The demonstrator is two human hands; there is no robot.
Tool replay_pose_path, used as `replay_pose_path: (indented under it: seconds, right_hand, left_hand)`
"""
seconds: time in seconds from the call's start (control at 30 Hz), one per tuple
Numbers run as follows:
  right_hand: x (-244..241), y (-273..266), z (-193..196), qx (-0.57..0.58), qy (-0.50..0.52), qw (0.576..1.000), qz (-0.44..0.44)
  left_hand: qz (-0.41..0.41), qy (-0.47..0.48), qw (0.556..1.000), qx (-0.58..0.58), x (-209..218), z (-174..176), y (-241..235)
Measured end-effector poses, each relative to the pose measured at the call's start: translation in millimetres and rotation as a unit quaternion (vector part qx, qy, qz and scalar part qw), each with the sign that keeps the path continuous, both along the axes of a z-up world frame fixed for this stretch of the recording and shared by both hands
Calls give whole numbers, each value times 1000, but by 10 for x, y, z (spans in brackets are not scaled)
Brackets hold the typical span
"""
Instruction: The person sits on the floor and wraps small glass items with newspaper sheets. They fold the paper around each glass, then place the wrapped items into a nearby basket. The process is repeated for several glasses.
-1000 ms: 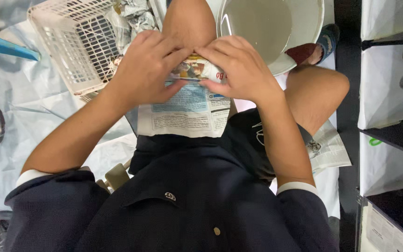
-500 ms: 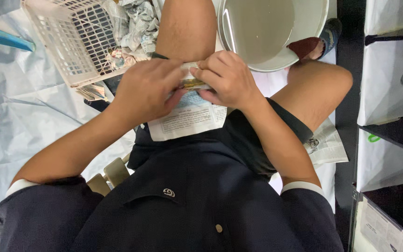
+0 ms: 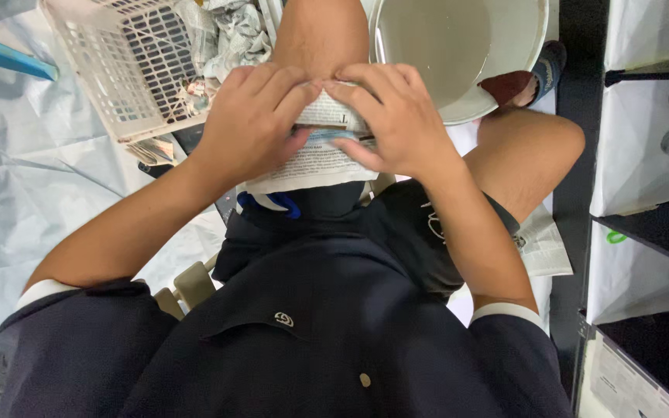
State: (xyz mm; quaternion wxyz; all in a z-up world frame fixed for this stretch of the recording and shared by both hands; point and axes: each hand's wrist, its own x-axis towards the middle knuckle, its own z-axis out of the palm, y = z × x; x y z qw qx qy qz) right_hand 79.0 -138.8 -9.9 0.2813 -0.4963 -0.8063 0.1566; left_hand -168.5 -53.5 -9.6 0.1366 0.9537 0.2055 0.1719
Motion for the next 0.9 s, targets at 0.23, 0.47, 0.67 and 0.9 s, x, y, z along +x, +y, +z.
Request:
replay_pose_path:
  seconds: [0.23,0.47,0.67,0.9]
  right_hand:
    - [85,-19,-36,-61,-5,998,5]
    - [-9,-197,-96,-96,-2,995,14]
    - [166,-280,-94,-97,-5,991,91]
    - [81,-380,-452,-103,36,989,99]
  left_hand:
    - [1,-5,998,64,-26,60,-246]
    - [28,9,995,-90,-59,166,-410]
    - [76,50,993,-74,-9,195,-582]
    - [-58,56,996,48,-92,-17,-887]
